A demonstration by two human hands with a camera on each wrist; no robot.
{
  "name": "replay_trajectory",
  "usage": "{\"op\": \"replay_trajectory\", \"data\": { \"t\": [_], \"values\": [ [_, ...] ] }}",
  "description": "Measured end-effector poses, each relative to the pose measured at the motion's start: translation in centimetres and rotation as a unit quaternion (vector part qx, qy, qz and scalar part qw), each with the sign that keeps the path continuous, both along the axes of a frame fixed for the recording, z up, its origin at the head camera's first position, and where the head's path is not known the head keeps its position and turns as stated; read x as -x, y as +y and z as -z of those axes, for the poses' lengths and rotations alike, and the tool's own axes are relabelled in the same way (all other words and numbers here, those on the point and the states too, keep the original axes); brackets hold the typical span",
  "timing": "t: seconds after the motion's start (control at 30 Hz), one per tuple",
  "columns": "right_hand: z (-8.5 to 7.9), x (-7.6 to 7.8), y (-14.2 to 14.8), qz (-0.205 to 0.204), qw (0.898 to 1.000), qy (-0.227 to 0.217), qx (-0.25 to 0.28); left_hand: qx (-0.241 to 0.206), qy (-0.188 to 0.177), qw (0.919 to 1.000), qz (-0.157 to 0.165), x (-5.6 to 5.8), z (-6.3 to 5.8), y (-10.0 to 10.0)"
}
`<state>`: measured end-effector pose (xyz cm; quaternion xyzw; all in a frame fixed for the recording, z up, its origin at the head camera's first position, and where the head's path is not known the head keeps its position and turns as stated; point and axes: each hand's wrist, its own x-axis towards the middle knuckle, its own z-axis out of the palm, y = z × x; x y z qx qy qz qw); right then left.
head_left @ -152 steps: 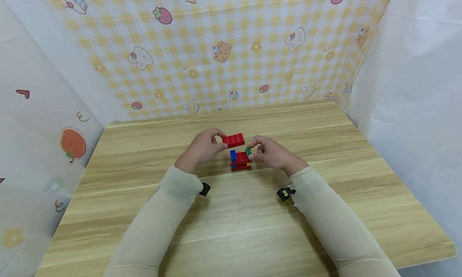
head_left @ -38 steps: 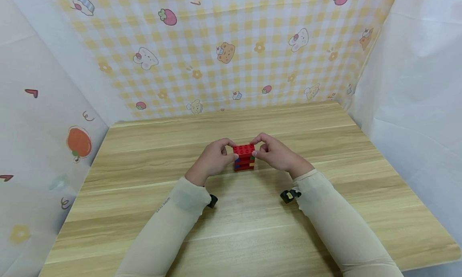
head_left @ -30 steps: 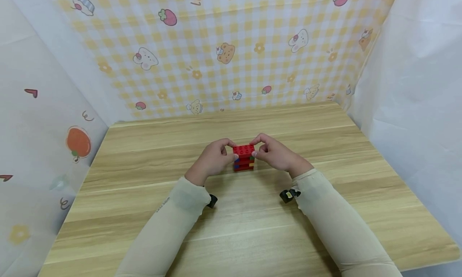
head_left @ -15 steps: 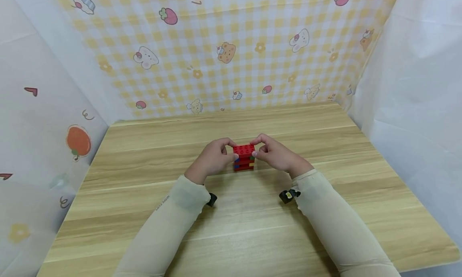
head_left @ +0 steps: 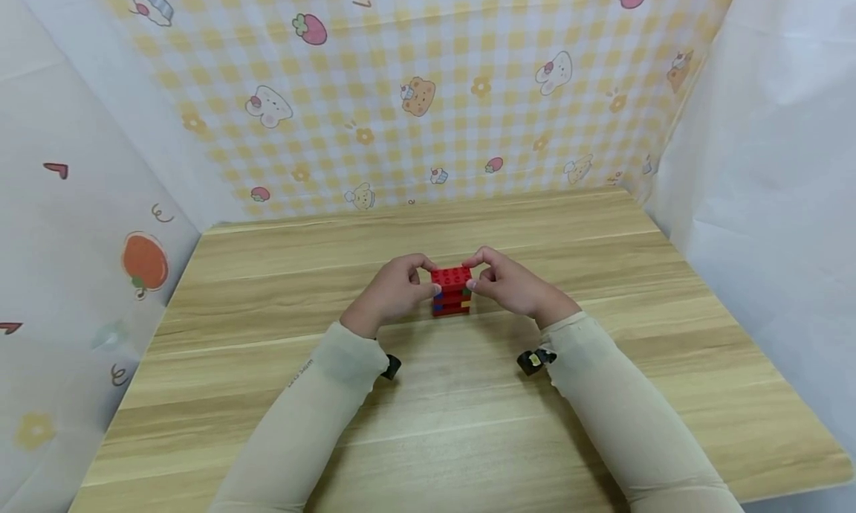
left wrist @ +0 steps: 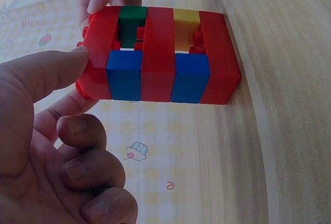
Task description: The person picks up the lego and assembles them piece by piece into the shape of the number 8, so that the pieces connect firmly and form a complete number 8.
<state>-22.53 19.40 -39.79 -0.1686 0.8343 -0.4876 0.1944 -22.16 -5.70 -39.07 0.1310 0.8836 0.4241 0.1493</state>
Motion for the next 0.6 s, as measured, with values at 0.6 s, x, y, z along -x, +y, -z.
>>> {"op": "replay_trajectory", "data": {
  "t": [0.6],
  "values": [
    [-0.19,0.42,-0.21,0.006,1.000,0.006,-0.022,0.008,-0.012,0.9999,0.009,1.02,-0.25,-0.40]
  ]
}}
